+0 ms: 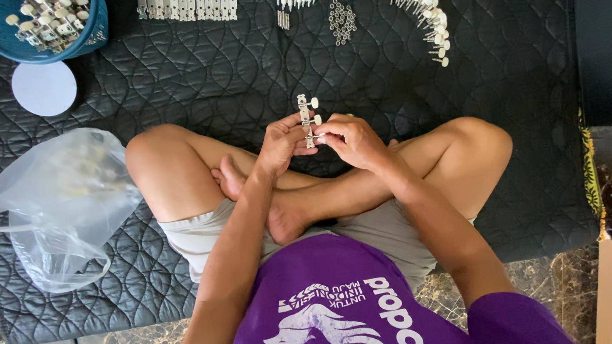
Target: The person sits cross-legged on a mat and assembles small mechanical components using a screwdriver. They insert white plastic pieces and metal rings into a metal frame, tightening them with the screwdriver, and place finished units into a blue bowl.
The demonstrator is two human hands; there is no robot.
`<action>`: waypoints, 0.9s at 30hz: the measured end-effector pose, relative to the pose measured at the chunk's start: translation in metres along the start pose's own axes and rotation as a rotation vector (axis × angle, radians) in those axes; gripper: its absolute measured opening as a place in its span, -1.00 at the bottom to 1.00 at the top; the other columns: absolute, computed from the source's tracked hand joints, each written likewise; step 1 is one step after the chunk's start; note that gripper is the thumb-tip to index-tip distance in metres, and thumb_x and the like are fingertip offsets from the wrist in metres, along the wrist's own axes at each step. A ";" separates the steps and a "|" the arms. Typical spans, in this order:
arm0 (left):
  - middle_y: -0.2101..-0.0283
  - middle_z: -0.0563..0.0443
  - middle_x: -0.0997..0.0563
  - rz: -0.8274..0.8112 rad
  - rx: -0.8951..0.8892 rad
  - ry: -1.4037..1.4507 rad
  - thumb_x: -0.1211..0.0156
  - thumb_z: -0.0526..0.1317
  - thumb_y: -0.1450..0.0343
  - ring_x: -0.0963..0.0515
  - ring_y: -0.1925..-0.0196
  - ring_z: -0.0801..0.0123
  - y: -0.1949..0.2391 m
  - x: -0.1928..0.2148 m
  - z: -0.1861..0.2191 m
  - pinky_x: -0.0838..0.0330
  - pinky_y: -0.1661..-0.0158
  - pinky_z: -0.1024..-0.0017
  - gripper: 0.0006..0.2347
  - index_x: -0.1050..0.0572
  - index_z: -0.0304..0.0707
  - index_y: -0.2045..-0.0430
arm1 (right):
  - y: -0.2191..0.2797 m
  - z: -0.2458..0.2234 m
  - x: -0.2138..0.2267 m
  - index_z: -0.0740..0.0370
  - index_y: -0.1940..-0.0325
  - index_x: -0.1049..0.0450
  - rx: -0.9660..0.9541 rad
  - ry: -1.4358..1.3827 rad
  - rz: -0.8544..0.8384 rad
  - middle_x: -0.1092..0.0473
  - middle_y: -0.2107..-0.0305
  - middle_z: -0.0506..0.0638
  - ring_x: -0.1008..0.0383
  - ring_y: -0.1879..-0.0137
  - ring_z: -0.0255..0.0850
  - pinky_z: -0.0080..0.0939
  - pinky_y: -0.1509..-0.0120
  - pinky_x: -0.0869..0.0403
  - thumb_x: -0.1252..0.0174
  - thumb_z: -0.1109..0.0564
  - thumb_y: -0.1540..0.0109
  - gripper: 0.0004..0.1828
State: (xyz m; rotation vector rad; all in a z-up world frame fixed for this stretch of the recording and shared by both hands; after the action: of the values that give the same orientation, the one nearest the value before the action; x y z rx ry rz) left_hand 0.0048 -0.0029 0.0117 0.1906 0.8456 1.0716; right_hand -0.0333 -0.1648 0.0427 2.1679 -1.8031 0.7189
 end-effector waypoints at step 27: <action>0.32 -0.17 -0.58 0.046 -0.061 -0.042 -0.02 -0.43 -0.28 -0.62 0.46 0.20 -0.010 0.010 -0.021 -0.59 0.45 0.26 -0.73 -0.36 -0.46 0.14 | -0.004 0.005 -0.006 0.19 0.34 -0.49 0.033 -0.021 -0.128 -0.36 0.51 0.09 -0.38 0.36 0.05 -0.07 0.24 -0.36 -0.04 0.32 -0.12 -0.87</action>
State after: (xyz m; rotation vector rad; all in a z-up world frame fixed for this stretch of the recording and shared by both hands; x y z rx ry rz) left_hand -0.0007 -0.0046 -0.0130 0.1810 0.7727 1.1314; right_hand -0.0293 -0.1610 0.0354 2.2953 -1.6547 0.7039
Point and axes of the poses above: each hand's wrist, its own y-axis away from the middle knuckle, its own x-axis out of the back of the hand, z = x × y, the point moved 1 cm from there along -y, towards the middle knuckle
